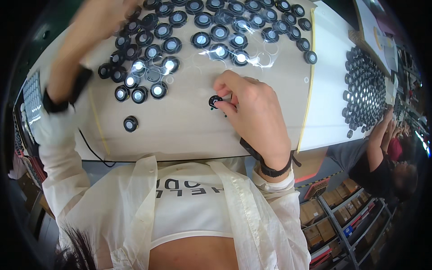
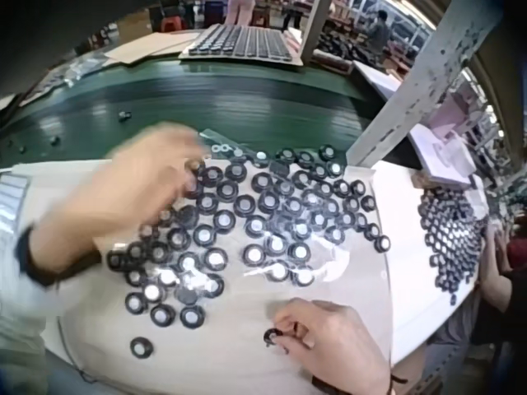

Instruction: The recorder is manually assembling small circular electronic components by pressing parts together at a production workbench.

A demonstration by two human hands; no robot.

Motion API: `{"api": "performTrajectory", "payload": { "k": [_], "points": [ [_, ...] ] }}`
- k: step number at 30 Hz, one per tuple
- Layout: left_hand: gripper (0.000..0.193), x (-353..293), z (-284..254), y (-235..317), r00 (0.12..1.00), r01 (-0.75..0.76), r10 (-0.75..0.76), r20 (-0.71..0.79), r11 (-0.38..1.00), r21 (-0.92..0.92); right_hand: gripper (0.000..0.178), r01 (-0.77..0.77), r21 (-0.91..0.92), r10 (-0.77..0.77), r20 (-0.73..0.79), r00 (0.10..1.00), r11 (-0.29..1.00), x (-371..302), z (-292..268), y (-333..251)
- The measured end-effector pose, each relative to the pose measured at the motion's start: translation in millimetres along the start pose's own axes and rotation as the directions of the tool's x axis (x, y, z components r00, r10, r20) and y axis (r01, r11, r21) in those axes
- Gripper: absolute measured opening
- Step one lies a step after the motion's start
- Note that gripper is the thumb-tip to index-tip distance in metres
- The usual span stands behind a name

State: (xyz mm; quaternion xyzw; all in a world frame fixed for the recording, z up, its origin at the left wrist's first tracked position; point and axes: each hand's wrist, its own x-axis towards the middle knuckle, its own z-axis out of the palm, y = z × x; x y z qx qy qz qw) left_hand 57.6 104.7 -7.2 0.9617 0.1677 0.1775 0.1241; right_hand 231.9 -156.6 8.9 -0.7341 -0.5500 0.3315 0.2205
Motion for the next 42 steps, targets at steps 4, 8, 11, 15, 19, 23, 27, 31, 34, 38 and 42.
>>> {"api": "performTrajectory", "payload": {
  "k": [4,8,11,15,19,23,27,31,34,38,42],
  "points": [
    [0.042,-54,36,99,0.967,-0.197,0.23,0.109,0.948,-0.251,0.027,-0.011,-0.001,0.011,0.001,1.0,1.0,6,5,-5],
    [0.041,-65,50,108,0.96,-0.177,0.223,0.171,0.953,-0.246,0.018,0.043,-0.082,-0.043,0.009,0.999,0.996,8,8,-4],
    [0.042,-66,53,105,0.961,-0.183,0.226,0.16,0.951,-0.248,0.015,0.03,-0.141,-0.024,0.048,0.999,0.99,9,10,-7],
    [0.044,-64,53,103,0.954,-0.214,0.253,0.158,0.949,-0.231,0.014,0.025,-0.173,-0.015,0.055,0.998,0.985,7,5,-14],
    [0.048,-69,54,104,0.962,-0.191,0.225,0.151,0.958,-0.212,0.017,0.187,-0.178,-0.181,0.05,0.982,0.966,-11,-7,-30],
    [0.048,-68,51,106,0.969,-0.21,0.235,0.074,0.944,-0.254,0.019,0.317,-0.005,-0.317,0.011,0.948,0.948,-23,-23,-46],
    [0.034,-66,-3,114,0.986,-0.137,0.155,0.067,0.966,-0.218,0.018,0.327,0.125,-0.319,-0.077,0.945,0.937,-18,-44,-41],
    [0.031,-121,-35,140,0.914,0.051,-0.045,0.404,0.999,-0.005,0.019,0.366,0.304,-0.349,-0.111,0.93,0.879,-11,-41,-19],
    [0.037,-158,-24,154,0.83,0.256,-0.237,0.504,0.966,0.031,0.016,0.258,0.358,-0.247,-0.075,0.966,0.897,-5,-32,-23],
    [0.04,-161,-17,150,0.806,0.449,-0.347,0.48,0.886,-0.115,0.018,0.18,0.642,-0.194,-0.05,0.98,0.745,10,-6,-23],
    [0.042,-112,-40,123,0.776,0.623,-0.322,0.542,0.523,-0.582,0.024,0.091,0.882,-0.124,-0.036,0.992,0.463,18,10,-19]
  ]
}}
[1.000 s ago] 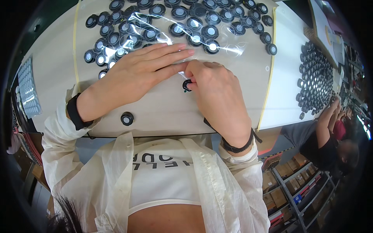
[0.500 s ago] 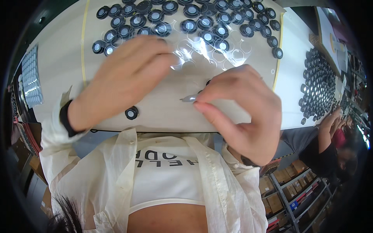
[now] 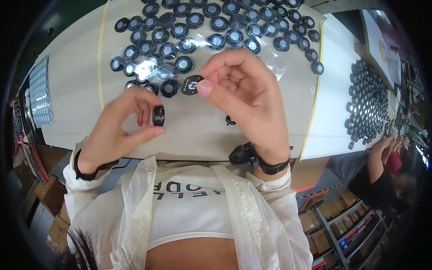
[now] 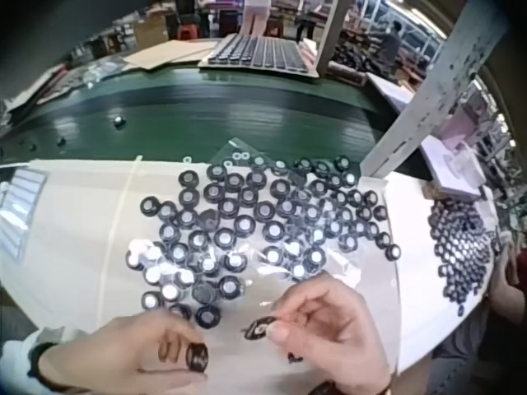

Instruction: The recorder is manually assembling small circular electronic components by pressing parts together at a production workbench.

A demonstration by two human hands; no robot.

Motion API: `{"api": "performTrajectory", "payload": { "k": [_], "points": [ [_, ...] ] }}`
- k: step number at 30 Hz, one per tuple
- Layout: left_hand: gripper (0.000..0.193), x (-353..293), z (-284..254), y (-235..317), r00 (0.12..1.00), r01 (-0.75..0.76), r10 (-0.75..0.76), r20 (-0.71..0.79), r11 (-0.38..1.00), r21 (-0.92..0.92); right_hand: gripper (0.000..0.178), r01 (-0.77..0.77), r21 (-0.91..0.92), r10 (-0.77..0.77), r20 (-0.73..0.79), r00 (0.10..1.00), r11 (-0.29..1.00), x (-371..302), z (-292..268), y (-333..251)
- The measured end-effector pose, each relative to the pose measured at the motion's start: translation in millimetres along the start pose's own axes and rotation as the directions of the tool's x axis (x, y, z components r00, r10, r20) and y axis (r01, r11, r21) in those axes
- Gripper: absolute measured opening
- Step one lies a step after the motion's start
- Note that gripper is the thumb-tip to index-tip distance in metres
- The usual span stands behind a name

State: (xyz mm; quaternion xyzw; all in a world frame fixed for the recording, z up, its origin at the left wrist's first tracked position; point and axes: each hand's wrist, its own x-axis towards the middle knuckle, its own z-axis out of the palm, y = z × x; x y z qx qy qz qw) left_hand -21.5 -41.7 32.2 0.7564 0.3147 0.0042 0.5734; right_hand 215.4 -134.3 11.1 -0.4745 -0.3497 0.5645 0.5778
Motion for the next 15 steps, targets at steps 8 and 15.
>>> {"api": "performTrajectory", "payload": {
  "k": [8,15],
  "points": [
    [0.046,49,10,-23,0.945,-0.326,0.269,-0.187,0.727,-0.604,0.018,-0.02,0.141,0.031,-0.078,0.996,0.99,9,12,9],
    [0.045,53,11,-20,0.942,-0.333,0.248,-0.227,0.789,-0.516,0.016,-0.002,0.039,0.005,-0.085,0.996,0.999,13,14,4]
  ]
}}
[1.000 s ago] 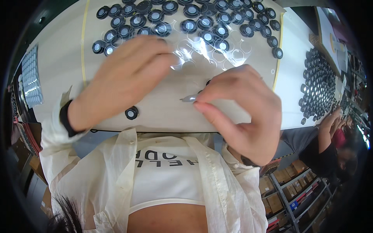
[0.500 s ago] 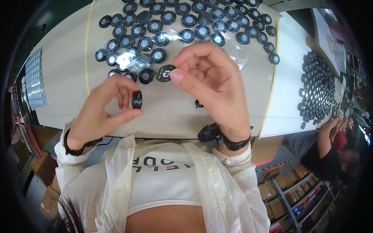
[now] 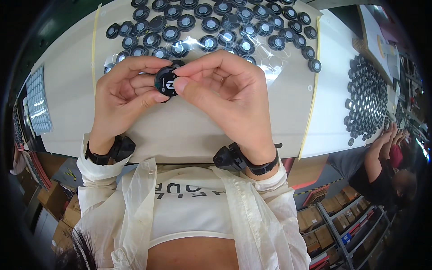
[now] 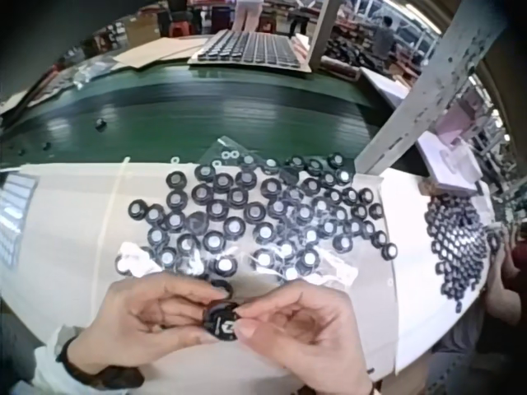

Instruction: The recorder is manually assembling small circular electronic components by pressing parts together at a production workbench.

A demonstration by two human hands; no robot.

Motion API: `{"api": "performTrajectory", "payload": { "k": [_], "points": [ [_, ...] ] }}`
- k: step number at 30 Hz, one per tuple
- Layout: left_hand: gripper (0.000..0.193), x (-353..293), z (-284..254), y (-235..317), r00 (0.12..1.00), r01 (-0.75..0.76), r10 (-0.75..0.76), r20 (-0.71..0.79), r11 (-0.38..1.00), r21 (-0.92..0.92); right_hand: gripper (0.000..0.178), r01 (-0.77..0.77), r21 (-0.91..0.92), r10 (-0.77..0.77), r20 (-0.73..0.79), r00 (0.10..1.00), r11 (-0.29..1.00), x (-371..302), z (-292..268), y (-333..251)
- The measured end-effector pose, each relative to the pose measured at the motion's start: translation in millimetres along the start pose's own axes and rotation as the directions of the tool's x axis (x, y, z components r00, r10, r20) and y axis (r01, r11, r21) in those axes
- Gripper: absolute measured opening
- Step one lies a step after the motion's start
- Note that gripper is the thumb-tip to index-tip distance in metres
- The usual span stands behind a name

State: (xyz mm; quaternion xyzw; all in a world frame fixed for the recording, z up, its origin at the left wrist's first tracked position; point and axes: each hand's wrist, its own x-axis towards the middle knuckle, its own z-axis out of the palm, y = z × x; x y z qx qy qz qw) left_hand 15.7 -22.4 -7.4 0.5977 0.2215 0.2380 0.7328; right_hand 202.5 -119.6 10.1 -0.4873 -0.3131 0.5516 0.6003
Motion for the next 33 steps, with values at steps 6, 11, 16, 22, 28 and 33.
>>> {"api": "performTrajectory", "payload": {
  "k": [6,11,16,22,28,33],
  "points": [
    [0.043,-0.9,3.1,4.8,0.997,-0.063,0.068,-0.036,0.99,0.128,0.016,-0.027,-0.051,0.025,-0.028,0.999,0.998,2.1,-0.5,-3.0],
    [0.041,-2.0,3.6,5.7,0.997,-0.067,0.073,-0.024,0.981,0.18,0.016,-0.005,-0.07,0.004,-0.019,1.0,0.998,2.0,-2.7,-1.0],
    [0.042,-2.9,4.2,5.6,0.995,-0.091,0.096,-0.014,0.976,0.197,0.017,-0.026,-0.078,0.024,-0.025,0.999,0.997,1.3,-2.8,-2.6],
    [0.043,-3.6,4.0,4.2,0.996,-0.082,0.091,-0.025,0.966,0.247,0.016,-0.036,-0.084,0.033,-0.047,0.998,0.996,2.1,-1.3,-1.5],
    [0.046,-4.4,3.6,5.9,0.997,-0.052,0.069,-0.036,0.936,0.347,0.015,-0.014,-0.192,-0.002,-0.081,0.997,0.981,1.3,1.7,-2.4],
    [0.046,0.1,4.8,2.9,0.994,-0.039,0.066,-0.084,0.957,0.287,0.021,-0.012,-0.212,-0.018,-0.138,0.99,0.977,5.2,1.6,5.6]
  ]
}}
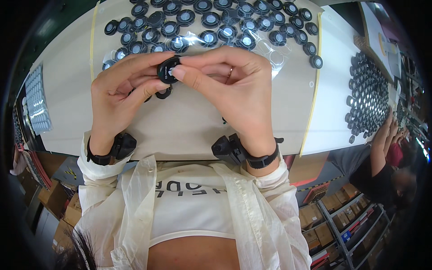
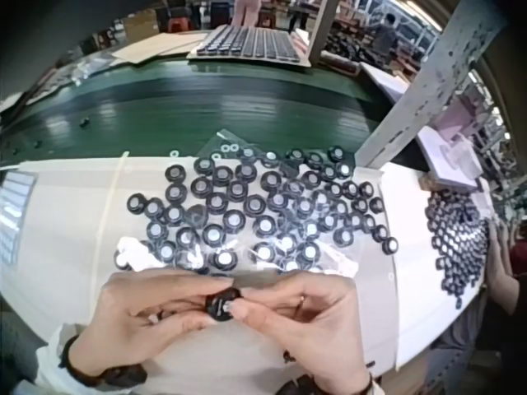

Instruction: The recorder is manually assembling small circular electronic components by pressing parts together at a production workbench.

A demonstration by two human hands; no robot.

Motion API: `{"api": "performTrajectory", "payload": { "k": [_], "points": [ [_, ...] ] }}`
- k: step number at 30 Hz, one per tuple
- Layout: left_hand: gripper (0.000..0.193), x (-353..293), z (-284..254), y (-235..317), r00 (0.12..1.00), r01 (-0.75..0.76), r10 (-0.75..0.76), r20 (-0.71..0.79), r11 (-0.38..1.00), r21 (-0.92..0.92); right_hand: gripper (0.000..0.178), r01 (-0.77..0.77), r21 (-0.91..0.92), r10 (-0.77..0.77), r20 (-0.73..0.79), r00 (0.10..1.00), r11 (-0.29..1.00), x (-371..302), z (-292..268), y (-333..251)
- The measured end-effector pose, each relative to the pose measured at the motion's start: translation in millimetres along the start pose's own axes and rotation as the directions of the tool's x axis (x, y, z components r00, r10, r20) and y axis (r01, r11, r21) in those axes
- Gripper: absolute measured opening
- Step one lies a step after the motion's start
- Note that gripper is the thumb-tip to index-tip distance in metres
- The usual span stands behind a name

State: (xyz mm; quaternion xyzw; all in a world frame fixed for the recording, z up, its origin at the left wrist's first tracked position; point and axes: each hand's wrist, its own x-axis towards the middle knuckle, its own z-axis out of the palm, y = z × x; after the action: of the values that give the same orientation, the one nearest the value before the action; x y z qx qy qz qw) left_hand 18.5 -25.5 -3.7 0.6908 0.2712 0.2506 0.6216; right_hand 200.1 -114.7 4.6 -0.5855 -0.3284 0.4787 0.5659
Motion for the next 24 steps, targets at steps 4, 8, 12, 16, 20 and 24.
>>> {"api": "performTrajectory", "payload": {
  "k": [4,8,12,16,20,24],
  "points": [
    [0.042,6,0,2,0.997,-0.059,0.061,0.052,0.998,-0.037,0.035,-0.014,0.21,0.016,-0.008,1.0,0.978,5,-6,9],
    [0.036,19,-6,15,0.981,-0.063,0.082,0.175,0.992,-0.11,0.038,-0.092,0.339,0.075,0.062,0.995,0.936,7,-11,7],
    [0.033,67,-46,27,0.989,-0.105,0.071,0.128,0.954,0.282,0.027,0.173,-0.247,-0.187,-0.034,0.982,0.954,-4,-33,-10],
    [0.029,128,-124,12,0.972,-0.054,0.212,-0.099,0.614,0.787,0.024,0.141,-0.761,-0.14,0.066,0.988,0.634,-27,-58,-22],
    [0.03,136,-140,-8,0.931,-0.018,0.36,-0.068,0.229,0.973,0.025,0.085,-0.795,-0.008,0.1,0.995,0.6,-34,-59,-11],
    [0.044,116,-44,-12,0.865,-0.474,0.349,0.359,0.341,0.812,0.022,0.038,-0.85,0.005,0.048,0.999,0.526,-36,-62,-5]
  ]
}}
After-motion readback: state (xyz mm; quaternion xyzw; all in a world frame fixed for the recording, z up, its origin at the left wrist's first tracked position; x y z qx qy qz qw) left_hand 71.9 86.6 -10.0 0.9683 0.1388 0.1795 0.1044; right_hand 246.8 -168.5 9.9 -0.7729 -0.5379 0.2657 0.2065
